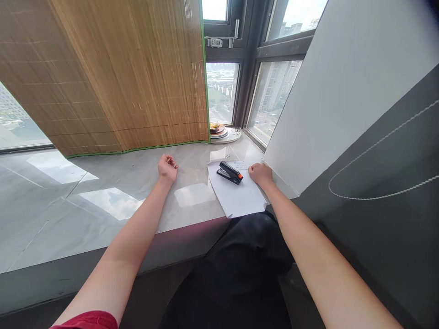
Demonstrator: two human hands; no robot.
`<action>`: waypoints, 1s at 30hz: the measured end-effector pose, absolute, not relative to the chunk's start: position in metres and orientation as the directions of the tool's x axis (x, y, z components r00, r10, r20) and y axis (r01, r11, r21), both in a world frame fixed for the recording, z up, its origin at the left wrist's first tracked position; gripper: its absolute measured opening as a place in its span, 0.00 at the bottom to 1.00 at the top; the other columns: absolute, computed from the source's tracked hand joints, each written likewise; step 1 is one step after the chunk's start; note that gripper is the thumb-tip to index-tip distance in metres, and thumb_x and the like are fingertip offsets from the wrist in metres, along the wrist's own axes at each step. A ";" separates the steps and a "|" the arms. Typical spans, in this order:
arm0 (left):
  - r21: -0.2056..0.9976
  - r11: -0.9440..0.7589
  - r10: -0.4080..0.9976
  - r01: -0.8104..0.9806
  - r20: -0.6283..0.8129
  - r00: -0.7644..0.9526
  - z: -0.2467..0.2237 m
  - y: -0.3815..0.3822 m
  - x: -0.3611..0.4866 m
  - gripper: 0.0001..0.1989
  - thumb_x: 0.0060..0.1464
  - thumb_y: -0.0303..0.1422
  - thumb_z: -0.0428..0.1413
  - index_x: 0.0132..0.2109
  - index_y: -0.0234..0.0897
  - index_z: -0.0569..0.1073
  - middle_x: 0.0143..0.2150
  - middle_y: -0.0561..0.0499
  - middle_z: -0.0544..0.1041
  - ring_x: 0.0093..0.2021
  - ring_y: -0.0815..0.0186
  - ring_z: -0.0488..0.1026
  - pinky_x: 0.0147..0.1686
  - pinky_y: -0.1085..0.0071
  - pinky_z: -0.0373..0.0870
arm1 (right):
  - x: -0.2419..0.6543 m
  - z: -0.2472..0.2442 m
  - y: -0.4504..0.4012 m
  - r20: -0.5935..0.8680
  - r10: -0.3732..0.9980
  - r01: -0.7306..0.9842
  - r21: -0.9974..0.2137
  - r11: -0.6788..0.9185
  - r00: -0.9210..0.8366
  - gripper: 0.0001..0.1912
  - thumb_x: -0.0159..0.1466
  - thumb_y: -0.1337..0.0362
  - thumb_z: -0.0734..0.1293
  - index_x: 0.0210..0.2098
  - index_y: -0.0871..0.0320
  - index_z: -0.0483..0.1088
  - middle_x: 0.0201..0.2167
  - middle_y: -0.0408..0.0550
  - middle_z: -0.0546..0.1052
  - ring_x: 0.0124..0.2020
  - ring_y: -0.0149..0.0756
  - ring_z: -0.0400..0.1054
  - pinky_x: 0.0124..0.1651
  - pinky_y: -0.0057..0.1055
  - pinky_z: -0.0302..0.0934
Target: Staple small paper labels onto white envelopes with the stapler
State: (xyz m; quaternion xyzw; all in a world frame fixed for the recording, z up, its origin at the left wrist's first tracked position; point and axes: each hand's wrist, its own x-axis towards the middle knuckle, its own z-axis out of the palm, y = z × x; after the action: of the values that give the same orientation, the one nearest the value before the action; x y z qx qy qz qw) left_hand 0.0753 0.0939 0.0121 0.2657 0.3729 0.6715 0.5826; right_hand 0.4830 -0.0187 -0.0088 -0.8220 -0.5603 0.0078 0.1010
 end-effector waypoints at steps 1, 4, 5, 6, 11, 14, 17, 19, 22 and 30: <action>0.819 -0.048 0.980 -0.572 -0.074 -0.187 0.011 0.095 0.076 0.17 0.65 0.46 0.58 0.32 0.41 0.68 0.29 0.54 0.65 0.23 0.69 0.62 0.25 0.73 0.60 | 0.480 -0.009 -0.018 0.103 0.921 0.919 -0.165 -0.357 0.376 0.22 0.75 0.61 0.59 0.43 0.58 0.85 0.45 0.63 0.84 0.47 0.51 0.79 0.45 0.38 0.64; 0.920 -0.010 0.991 -0.391 -0.043 -0.125 0.007 0.096 0.080 0.15 0.63 0.41 0.60 0.31 0.41 0.68 0.29 0.54 0.65 0.25 0.68 0.63 0.27 0.73 0.63 | 0.474 -0.007 -0.018 0.092 0.920 0.917 -0.161 -0.365 0.382 0.23 0.76 0.61 0.59 0.46 0.59 0.86 0.46 0.65 0.84 0.49 0.52 0.79 0.47 0.38 0.66; 0.952 0.015 0.996 -0.306 -0.042 -0.081 0.006 0.097 0.080 0.14 0.60 0.39 0.63 0.31 0.41 0.68 0.29 0.53 0.67 0.26 0.67 0.65 0.29 0.73 0.65 | 0.474 -0.006 -0.018 0.085 0.921 0.917 -0.161 -0.364 0.380 0.23 0.76 0.61 0.58 0.46 0.59 0.86 0.46 0.65 0.84 0.49 0.52 0.79 0.47 0.38 0.66; 0.971 0.043 0.998 -0.237 -0.053 -0.036 0.006 0.097 0.077 0.13 0.57 0.36 0.65 0.30 0.41 0.69 0.29 0.52 0.68 0.28 0.66 0.67 0.30 0.72 0.66 | 0.473 -0.005 -0.019 0.079 0.923 0.918 -0.160 -0.362 0.377 0.23 0.76 0.61 0.58 0.45 0.58 0.86 0.45 0.64 0.84 0.49 0.52 0.79 0.46 0.38 0.66; 0.913 -0.142 0.987 0.383 0.161 -0.017 0.005 0.091 0.006 0.11 0.44 0.27 0.71 0.34 0.42 0.77 0.43 0.40 0.81 0.54 0.45 0.76 0.53 0.56 0.73 | 0.472 -0.004 -0.021 0.073 0.924 0.922 -0.130 -0.365 0.376 0.24 0.76 0.61 0.57 0.46 0.58 0.86 0.46 0.64 0.85 0.49 0.53 0.79 0.47 0.39 0.66; 0.617 -0.116 0.952 0.778 0.293 -0.090 -0.002 0.085 -0.062 0.09 0.53 0.34 0.65 0.43 0.42 0.80 0.64 0.32 0.78 0.75 0.30 0.60 0.70 0.31 0.55 | 0.471 -0.005 -0.022 0.093 0.924 0.927 -0.095 -0.364 0.372 0.26 0.77 0.62 0.56 0.48 0.61 0.86 0.47 0.67 0.84 0.49 0.55 0.80 0.47 0.40 0.66; 0.486 0.063 0.955 0.872 0.224 -0.194 -0.010 0.082 -0.101 0.15 0.59 0.38 0.59 0.52 0.39 0.79 0.71 0.25 0.71 0.77 0.26 0.57 0.69 0.17 0.39 | 0.466 -0.003 -0.019 0.129 0.926 0.934 -0.081 -0.347 0.355 0.26 0.77 0.63 0.55 0.46 0.63 0.85 0.44 0.68 0.83 0.48 0.56 0.79 0.46 0.42 0.65; 0.463 0.104 0.950 0.880 0.216 -0.226 -0.014 0.083 -0.104 0.19 0.60 0.39 0.58 0.56 0.38 0.78 0.73 0.23 0.69 0.76 0.25 0.57 0.69 0.16 0.38 | 0.458 0.000 -0.014 0.170 0.933 0.947 -0.104 -0.303 0.317 0.27 0.79 0.61 0.54 0.45 0.62 0.84 0.42 0.66 0.83 0.47 0.55 0.78 0.48 0.42 0.66; 0.480 0.121 0.932 0.869 0.246 -0.266 -0.015 0.086 -0.096 0.19 0.58 0.40 0.60 0.54 0.39 0.78 0.69 0.22 0.71 0.74 0.24 0.60 0.69 0.18 0.41 | 0.442 0.003 -0.001 0.237 0.965 0.985 -0.154 -0.076 0.112 0.23 0.80 0.61 0.55 0.54 0.59 0.81 0.53 0.63 0.82 0.56 0.52 0.76 0.57 0.42 0.67; 0.587 0.130 0.899 0.799 0.270 -0.345 -0.014 0.090 -0.103 0.09 0.54 0.34 0.64 0.43 0.41 0.78 0.59 0.28 0.76 0.68 0.27 0.65 0.69 0.23 0.48 | 0.416 -0.014 0.050 0.008 0.976 0.945 -0.248 0.212 -0.217 0.34 0.78 0.68 0.54 0.82 0.56 0.55 0.84 0.55 0.52 0.85 0.46 0.44 0.84 0.51 0.44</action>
State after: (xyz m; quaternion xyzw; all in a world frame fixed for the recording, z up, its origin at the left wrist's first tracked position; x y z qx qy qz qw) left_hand -0.1030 0.0904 -0.0136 0.5675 0.7481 0.3358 0.0743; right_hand 0.4155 0.0495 -0.0142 -0.6206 -0.7741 0.0950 0.0811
